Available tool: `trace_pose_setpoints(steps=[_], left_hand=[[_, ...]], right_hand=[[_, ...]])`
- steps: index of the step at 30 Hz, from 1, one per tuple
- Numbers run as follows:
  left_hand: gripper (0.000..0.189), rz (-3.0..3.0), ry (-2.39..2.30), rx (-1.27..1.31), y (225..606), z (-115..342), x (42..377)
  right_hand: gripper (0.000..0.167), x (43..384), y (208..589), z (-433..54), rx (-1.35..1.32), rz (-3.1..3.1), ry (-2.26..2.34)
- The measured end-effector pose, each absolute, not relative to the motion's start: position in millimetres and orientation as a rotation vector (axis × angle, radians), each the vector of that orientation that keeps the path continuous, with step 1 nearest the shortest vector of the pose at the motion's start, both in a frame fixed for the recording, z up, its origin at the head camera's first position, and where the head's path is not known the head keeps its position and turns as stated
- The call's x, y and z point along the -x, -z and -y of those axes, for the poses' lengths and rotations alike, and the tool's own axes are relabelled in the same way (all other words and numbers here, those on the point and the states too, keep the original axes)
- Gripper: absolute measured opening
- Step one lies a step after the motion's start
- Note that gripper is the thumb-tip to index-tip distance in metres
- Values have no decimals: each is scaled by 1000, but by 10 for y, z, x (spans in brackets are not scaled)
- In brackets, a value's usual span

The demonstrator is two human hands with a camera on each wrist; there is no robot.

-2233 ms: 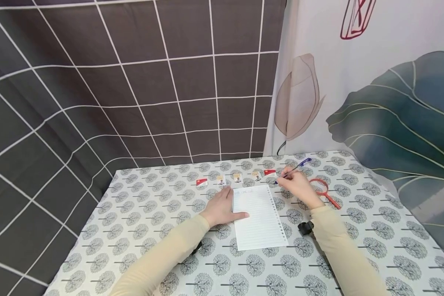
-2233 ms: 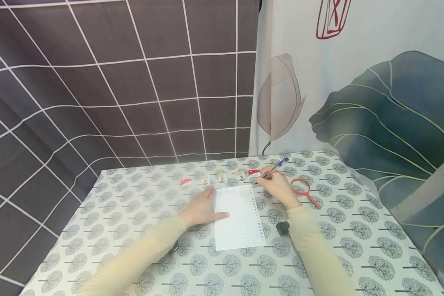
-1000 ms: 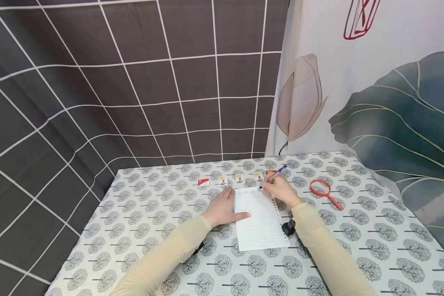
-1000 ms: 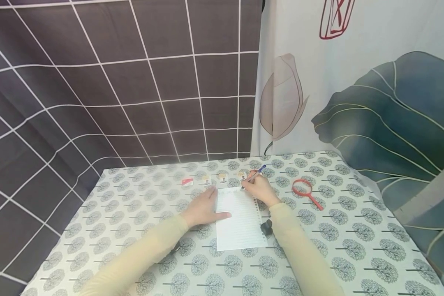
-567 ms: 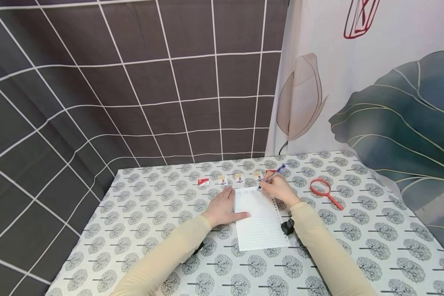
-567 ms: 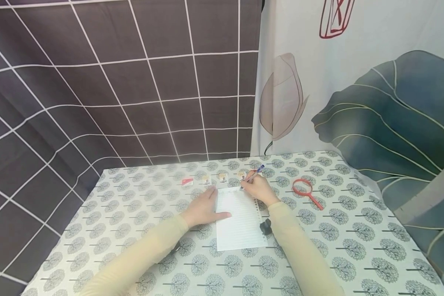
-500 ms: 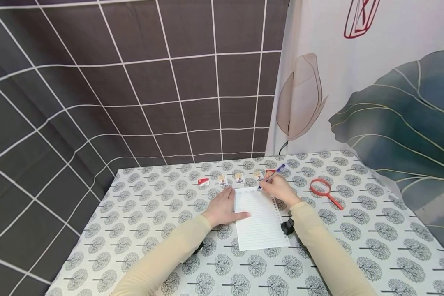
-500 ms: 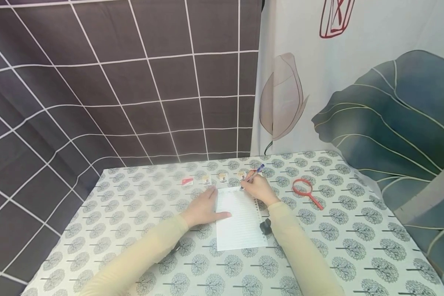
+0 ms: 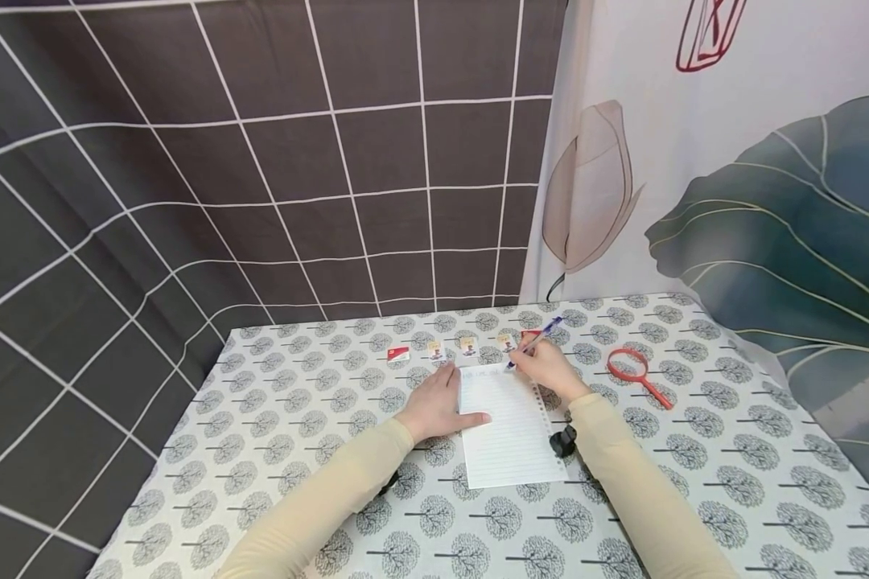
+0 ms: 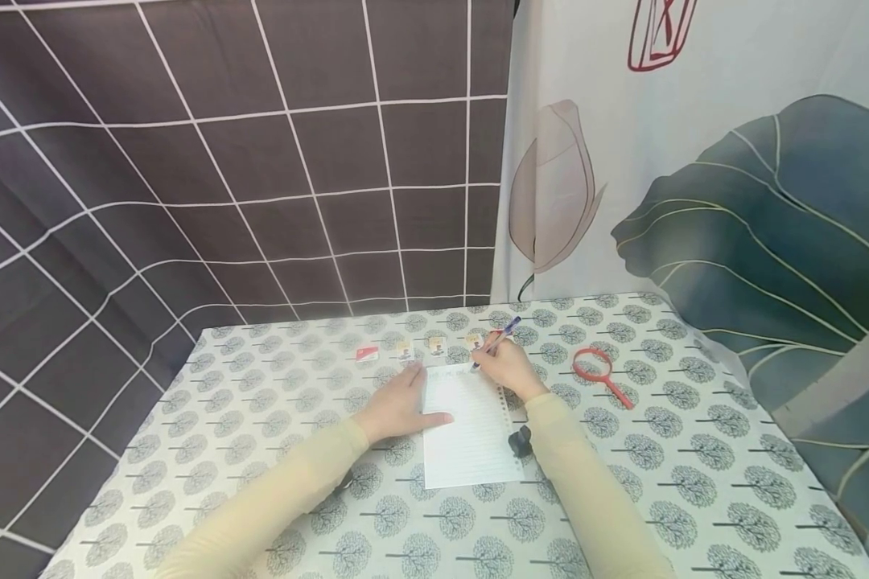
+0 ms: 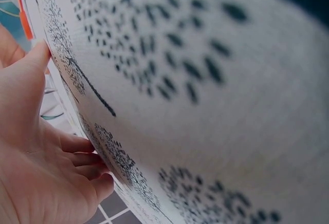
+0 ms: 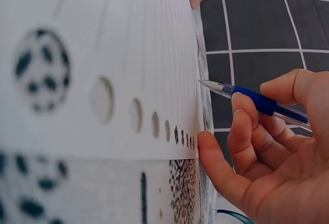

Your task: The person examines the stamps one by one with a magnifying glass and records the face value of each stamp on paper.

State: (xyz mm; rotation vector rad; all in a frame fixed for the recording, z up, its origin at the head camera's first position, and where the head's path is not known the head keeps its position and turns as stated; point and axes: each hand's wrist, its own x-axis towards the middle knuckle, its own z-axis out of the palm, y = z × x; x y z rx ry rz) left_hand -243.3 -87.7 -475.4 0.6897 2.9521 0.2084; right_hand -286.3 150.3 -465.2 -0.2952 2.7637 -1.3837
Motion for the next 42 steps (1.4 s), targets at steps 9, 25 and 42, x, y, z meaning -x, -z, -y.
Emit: trace_pose_setpoints(steps=[9, 25, 42], left_hand=[[112, -2956, -204, -707, 4773, 872, 2443], [112, -2945, -226, -700, 4758, 838, 2435], [112, -2935, -275, -689, 4763, 893, 2420]], right_hand=[[16, 2862, 4645, -1523, 251, -2742, 1399], [15, 2881, 4694, -1583, 258, -2744, 1424], [20, 2920, 4721, -1564, 185, -2699, 1441]])
